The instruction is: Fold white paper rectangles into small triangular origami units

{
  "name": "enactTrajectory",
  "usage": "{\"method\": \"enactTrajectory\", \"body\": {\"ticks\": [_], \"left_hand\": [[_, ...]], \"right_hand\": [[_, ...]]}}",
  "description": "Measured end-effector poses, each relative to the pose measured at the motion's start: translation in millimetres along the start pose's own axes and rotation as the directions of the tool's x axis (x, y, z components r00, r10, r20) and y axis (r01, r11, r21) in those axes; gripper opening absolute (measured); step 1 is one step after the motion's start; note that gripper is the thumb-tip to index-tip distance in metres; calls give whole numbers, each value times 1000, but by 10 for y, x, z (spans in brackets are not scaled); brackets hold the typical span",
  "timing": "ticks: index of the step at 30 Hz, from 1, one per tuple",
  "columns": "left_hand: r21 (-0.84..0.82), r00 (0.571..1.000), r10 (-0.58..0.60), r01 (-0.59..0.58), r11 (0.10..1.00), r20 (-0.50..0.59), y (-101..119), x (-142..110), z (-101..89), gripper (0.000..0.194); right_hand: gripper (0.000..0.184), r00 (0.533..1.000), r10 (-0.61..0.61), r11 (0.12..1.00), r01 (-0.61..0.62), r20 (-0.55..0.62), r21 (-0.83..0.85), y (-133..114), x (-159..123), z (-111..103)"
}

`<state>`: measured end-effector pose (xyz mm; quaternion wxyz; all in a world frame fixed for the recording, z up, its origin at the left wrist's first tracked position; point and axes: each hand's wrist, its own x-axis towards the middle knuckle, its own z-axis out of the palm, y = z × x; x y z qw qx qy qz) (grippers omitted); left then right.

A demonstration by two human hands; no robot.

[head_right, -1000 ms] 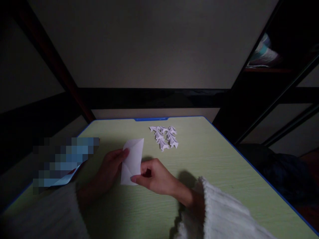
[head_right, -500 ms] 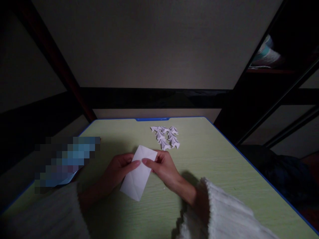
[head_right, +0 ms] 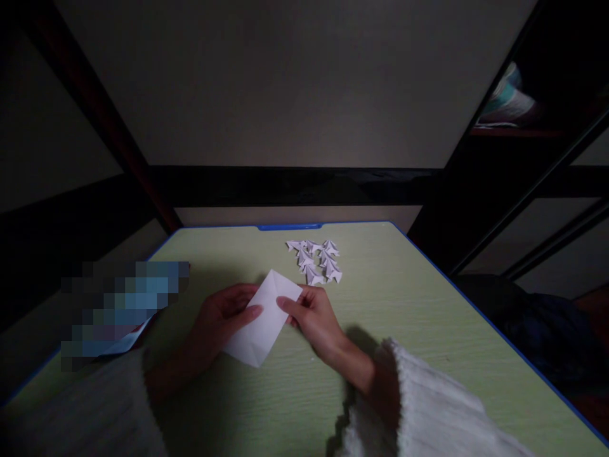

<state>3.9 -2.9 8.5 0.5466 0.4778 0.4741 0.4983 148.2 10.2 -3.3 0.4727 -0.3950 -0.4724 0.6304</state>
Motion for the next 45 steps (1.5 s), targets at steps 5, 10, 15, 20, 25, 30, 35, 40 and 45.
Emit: {"method": "enactTrajectory", "body": {"ticks": [5,10,15,20,25,30,35,40,45], "left_hand": [[3,1000,-24,24,1000,17,-23,0,-22,25],[-13,998,-60,59,998,-30,-10,0,-11,27],[-42,998,-59,58,997,-22,4,-17,-8,25],[-70,997,-79,81,994,22,-33,-19,-32,33],[-26,999,-52,52,998,-2,-32,-15,-38,31],[-9,1000,-10,10,1000,27,-21,-14,-46,22],[3,996,73,-73,997,47,-7,-19,-58,16],[2,990,139,-139,990,23,51,-24,-42,10],[61,998,62,-61,996,-5,30,-2,-14,1]], "right_hand": [[23,1000,14,998,-13,-24,60,-4,6,-4],[24,1000,5,998,-4,-17,57,-5,15,-15],[24,1000,1,999,-1,-14,41,-14,7,-8],[22,1000,0,999,1,-25,53,-13,3,-4],[19,999,-15,999,17,-35,47,1,6,-13],[20,998,-47,999,48,-51,11,-4,1,-17],[22,995,-92,994,88,-45,-70,-20,0,-14],[20,995,-95,988,92,-17,-123,-27,-12,-8],[19,995,-103,986,101,-12,-135,-30,-6,-3]]}}
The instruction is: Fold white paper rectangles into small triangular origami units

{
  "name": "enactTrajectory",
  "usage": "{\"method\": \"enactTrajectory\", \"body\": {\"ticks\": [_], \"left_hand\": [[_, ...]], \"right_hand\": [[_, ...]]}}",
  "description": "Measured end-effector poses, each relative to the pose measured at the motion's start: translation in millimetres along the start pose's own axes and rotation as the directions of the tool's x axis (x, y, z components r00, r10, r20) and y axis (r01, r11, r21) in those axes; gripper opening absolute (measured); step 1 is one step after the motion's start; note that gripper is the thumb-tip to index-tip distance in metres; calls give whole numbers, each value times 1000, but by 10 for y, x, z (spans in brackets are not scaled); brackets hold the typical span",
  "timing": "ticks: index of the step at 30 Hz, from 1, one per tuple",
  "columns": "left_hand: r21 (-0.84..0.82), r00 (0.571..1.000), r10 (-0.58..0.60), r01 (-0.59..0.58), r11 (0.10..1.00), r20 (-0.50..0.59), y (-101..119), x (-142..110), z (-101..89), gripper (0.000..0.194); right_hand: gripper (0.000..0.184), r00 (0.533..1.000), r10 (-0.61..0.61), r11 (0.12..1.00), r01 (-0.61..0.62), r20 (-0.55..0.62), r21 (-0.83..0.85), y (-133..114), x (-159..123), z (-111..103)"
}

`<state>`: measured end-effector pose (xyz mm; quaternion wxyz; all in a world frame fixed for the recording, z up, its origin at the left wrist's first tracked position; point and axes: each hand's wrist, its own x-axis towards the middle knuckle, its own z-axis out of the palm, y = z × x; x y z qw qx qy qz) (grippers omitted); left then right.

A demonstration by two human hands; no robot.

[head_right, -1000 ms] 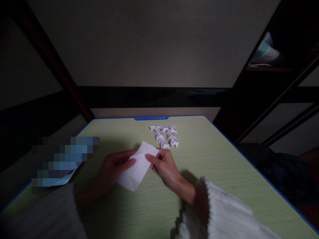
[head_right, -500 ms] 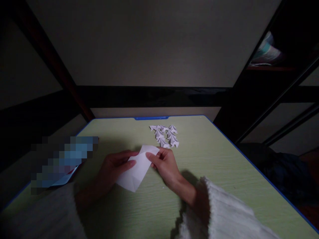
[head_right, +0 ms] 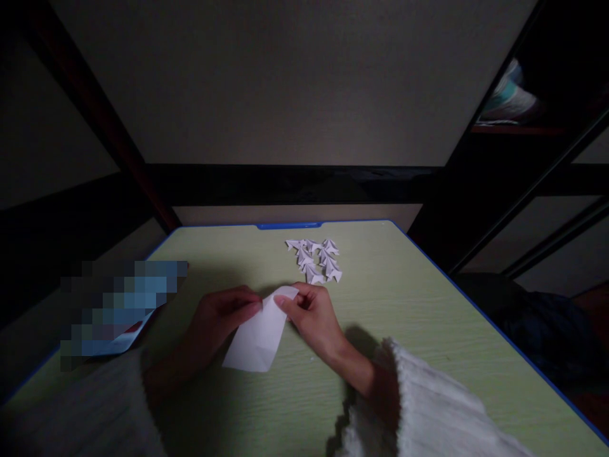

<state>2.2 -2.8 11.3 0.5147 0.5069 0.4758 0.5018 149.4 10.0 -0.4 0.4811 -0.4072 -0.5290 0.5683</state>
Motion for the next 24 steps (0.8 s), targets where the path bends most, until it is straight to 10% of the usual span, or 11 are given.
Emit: {"method": "enactTrajectory", "body": {"ticks": [24], "left_hand": [[87,994,-109,110,990,-13,-57,-7,15,10]], "right_hand": [[18,988,43,998,-48,151,27,-44,-6,16]]}}
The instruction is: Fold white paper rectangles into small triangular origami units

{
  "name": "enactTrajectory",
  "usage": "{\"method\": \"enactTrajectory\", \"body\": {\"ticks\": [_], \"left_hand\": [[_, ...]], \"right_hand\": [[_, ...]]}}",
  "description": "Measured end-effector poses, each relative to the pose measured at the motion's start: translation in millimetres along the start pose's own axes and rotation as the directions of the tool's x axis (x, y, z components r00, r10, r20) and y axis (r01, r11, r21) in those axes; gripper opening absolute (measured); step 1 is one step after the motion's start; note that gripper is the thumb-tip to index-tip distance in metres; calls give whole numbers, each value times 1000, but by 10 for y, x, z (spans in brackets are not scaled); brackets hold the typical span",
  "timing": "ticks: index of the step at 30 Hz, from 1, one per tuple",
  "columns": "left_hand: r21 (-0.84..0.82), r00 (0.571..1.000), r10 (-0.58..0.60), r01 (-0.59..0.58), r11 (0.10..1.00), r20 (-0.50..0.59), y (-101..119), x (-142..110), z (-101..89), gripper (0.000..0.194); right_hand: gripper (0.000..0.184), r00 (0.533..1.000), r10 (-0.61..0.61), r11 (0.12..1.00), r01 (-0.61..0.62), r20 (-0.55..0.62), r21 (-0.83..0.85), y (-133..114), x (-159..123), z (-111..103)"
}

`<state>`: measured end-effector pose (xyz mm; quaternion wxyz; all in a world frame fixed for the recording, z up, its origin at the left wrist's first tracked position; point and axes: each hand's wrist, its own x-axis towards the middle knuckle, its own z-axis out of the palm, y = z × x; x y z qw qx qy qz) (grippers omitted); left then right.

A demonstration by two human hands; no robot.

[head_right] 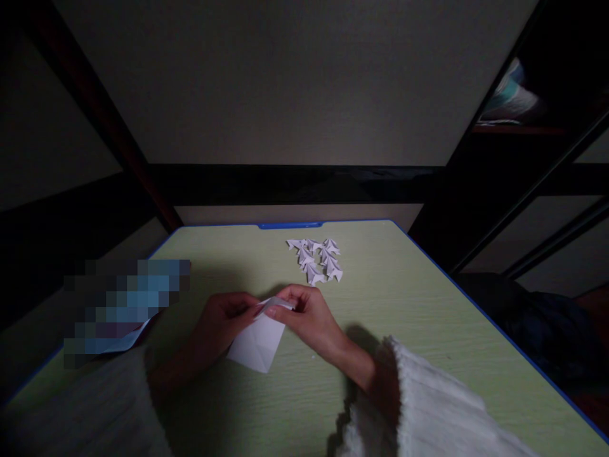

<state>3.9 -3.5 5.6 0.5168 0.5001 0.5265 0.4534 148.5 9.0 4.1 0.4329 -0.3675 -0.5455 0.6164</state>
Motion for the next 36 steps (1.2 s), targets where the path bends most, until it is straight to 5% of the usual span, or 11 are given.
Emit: {"method": "enactTrajectory", "body": {"ticks": [11,17,24,31,36], "left_hand": [[-22,998,-22,23,999,54,23,-29,5,8],[-135,997,-78,80,988,18,2,-12,11,24],[51,986,-11,3,999,167,42,-10,-15,25],[126,990,11,-29,992,141,9,16,-15,21],[33,994,-6,2,999,109,12,14,-2,20]], "right_hand": [[23,1000,11,999,-11,-10,48,19,15,8],[21,999,4,1000,-3,-44,10,37,12,4],[18,998,-38,999,37,-41,-25,30,-9,13],[15,999,-28,999,27,-40,-22,42,-6,7],[12,995,-48,999,47,-86,-18,21,-3,3]]}}
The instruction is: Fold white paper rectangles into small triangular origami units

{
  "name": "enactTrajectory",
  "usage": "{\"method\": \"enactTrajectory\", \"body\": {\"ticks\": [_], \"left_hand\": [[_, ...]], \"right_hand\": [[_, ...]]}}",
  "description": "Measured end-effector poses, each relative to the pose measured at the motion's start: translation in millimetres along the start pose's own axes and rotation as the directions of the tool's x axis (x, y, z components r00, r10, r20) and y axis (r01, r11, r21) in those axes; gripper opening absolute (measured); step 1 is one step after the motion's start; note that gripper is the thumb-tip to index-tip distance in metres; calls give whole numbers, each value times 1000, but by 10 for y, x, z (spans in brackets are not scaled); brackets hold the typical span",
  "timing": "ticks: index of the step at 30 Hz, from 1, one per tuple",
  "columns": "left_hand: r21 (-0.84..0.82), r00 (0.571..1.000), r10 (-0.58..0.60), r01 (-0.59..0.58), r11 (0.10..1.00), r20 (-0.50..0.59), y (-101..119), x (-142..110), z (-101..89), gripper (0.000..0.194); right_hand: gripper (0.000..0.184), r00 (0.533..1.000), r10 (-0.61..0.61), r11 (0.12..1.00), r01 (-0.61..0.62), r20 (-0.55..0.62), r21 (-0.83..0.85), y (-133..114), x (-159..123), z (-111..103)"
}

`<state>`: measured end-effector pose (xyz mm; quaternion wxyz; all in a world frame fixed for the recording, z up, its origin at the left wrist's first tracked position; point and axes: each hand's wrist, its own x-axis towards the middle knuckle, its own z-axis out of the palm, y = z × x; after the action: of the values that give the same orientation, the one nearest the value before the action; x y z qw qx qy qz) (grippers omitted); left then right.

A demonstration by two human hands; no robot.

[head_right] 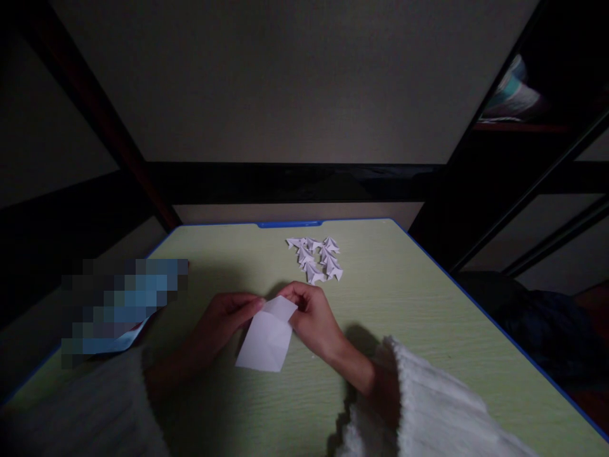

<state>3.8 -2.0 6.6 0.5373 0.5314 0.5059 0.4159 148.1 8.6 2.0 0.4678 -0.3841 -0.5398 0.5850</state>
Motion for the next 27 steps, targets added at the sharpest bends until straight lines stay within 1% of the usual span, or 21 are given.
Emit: {"method": "enactTrajectory", "body": {"ticks": [4,7,11,15,21,24,27], "left_hand": [[-124,999,-8,3,992,-37,17,5,15,10],[-170,998,-31,23,985,-50,28,11,18,11],[-142,998,-50,43,989,-44,24,22,7,11],[-119,998,-54,51,992,-23,11,31,-4,14],[-209,996,-77,66,976,-46,0,34,0,16],[-232,995,-90,76,970,-50,-5,39,-6,16],[-225,995,-97,88,970,-30,-12,45,-17,16]], "right_hand": [[12,999,-6,999,5,-38,-37,-3,11,-7],[13,999,5,1000,-6,-33,-27,20,20,-16],[15,999,26,1000,-26,-42,-11,49,29,-17],[20,999,2,1000,0,-51,29,39,24,-10],[26,1000,7,998,-8,15,61,15,4,-9],[28,1000,20,998,-21,18,63,28,6,-10],[30,1000,21,998,-21,3,56,35,12,-7]]}}
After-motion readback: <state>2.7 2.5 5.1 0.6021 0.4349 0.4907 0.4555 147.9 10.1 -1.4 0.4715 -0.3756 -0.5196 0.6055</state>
